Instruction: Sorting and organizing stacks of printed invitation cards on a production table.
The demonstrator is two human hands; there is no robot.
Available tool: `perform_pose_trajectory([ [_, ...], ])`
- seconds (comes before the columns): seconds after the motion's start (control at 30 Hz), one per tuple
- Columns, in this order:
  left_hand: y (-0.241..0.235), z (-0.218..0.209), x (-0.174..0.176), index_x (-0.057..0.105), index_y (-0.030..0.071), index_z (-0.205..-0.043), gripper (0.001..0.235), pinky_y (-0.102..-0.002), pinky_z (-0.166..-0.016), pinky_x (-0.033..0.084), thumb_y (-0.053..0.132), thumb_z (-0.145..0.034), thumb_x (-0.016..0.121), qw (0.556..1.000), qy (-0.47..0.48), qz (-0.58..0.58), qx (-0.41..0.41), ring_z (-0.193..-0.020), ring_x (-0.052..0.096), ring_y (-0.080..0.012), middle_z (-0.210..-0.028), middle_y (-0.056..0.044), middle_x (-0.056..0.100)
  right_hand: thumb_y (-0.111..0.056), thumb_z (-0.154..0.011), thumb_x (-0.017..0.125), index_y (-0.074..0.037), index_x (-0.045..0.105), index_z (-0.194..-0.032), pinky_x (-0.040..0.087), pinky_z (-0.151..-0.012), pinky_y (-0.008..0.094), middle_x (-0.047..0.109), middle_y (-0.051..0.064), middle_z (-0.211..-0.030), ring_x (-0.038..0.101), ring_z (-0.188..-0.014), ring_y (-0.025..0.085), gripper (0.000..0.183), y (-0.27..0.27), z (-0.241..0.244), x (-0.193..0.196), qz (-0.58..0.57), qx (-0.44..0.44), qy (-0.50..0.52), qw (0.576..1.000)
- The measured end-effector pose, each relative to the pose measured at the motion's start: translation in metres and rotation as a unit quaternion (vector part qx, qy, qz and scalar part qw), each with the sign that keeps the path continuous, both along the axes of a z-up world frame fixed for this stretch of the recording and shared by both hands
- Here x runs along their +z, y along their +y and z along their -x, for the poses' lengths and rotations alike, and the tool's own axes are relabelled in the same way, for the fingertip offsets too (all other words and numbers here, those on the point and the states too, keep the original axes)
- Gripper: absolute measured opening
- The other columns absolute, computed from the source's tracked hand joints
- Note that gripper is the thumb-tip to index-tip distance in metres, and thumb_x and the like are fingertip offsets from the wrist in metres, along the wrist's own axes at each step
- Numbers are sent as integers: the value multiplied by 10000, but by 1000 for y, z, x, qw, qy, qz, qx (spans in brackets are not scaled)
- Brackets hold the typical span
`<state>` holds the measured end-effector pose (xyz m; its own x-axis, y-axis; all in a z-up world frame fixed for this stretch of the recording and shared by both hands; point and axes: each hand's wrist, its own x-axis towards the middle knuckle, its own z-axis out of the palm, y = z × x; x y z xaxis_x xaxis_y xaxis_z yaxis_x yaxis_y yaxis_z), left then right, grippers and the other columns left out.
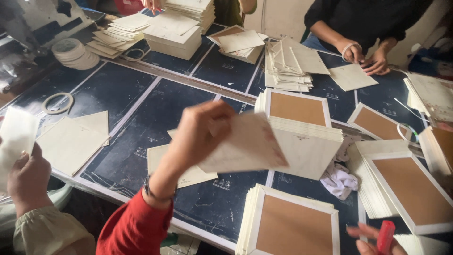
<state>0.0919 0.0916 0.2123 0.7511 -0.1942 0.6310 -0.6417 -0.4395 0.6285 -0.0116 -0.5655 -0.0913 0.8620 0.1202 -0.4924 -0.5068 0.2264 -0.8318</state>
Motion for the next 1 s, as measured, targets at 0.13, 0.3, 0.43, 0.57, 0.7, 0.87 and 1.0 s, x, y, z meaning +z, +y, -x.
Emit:
perform_pose_trajectory([
  [0.13, -52, 67, 23, 664, 39, -1003, 149, -314, -706, 592, -51, -890, 698, 989, 5, -19, -146, -817, 727, -216, -986, -89, 704, -159, -870, 598, -201, 519, -1615, 438, -947, 484, 490, 148, -478, 463, -462, 194, 751, 204, 9, 148, -32, 2, 19, 999],
  [0.3, -83, 102, -5, 398, 130, -1577, 530, -370, -1051, 569, 65, -1095, 608, 978, -29, 2, -205, -1076, 706, -321, -1351, -181, 618, -410, -804, 766, -131, 708, -707, 361, -478, 316, 464, 56, -434, 380, -425, 169, 300, 297, 69, 169, 586, -156, -339, 719],
  [0.43, -81, 105, -46, 459, 108, -1536, 572, -627, -1299, 375, 224, -1040, 719, 987, -144, -73, -10, -1568, 428, -454, -1627, -246, 441, -175, -839, 848, 7, 573, -628, 389, -549, 265, 684, 105, -666, 540, -577, 124, 392, 272, 85, 150, 478, -280, -318, 769],
  [0.57, -84, 110, -110, 556, 94, -1268, 503, -346, -903, 529, 271, -884, 830, 965, 206, 149, -67, -1065, 622, -221, -1138, -103, 565, -91, -861, 780, -7, 572, -887, 393, -489, 265, 503, 61, -644, 461, -545, 143, 226, 242, 94, 127, 277, -338, -285, 853],
  [0.7, -95, 120, -154, 703, 46, -874, 162, -219, -659, 566, 110, -857, 850, 886, 355, 294, -39, -712, 680, -88, -796, -30, 735, -19, -858, 737, -15, 524, -781, 329, -379, 282, 416, 72, -491, 399, -401, 147, 227, 231, 99, 120, 240, -248, -270, 899],
  [0.87, -94, 134, -173, 729, 59, -847, 148, -214, -612, 509, 156, -875, 838, 873, 417, 253, -7, -673, 665, -66, -773, 5, 734, -13, -896, 682, -20, 603, -1333, 356, -411, 247, 520, 52, -691, 425, -502, 124, 444, 228, 107, 124, 251, -163, -221, 928],
  [1.0, -85, 136, -184, 758, 188, -793, 118, -282, -619, 398, 270, -851, 821, 911, 390, 137, 8, -822, 625, -89, -1032, 25, 756, 5, -857, 736, 39, 639, -1319, 385, -421, 284, 533, 100, -705, 523, -529, 200, 474, 227, 105, 107, 254, -199, -163, 932],
])
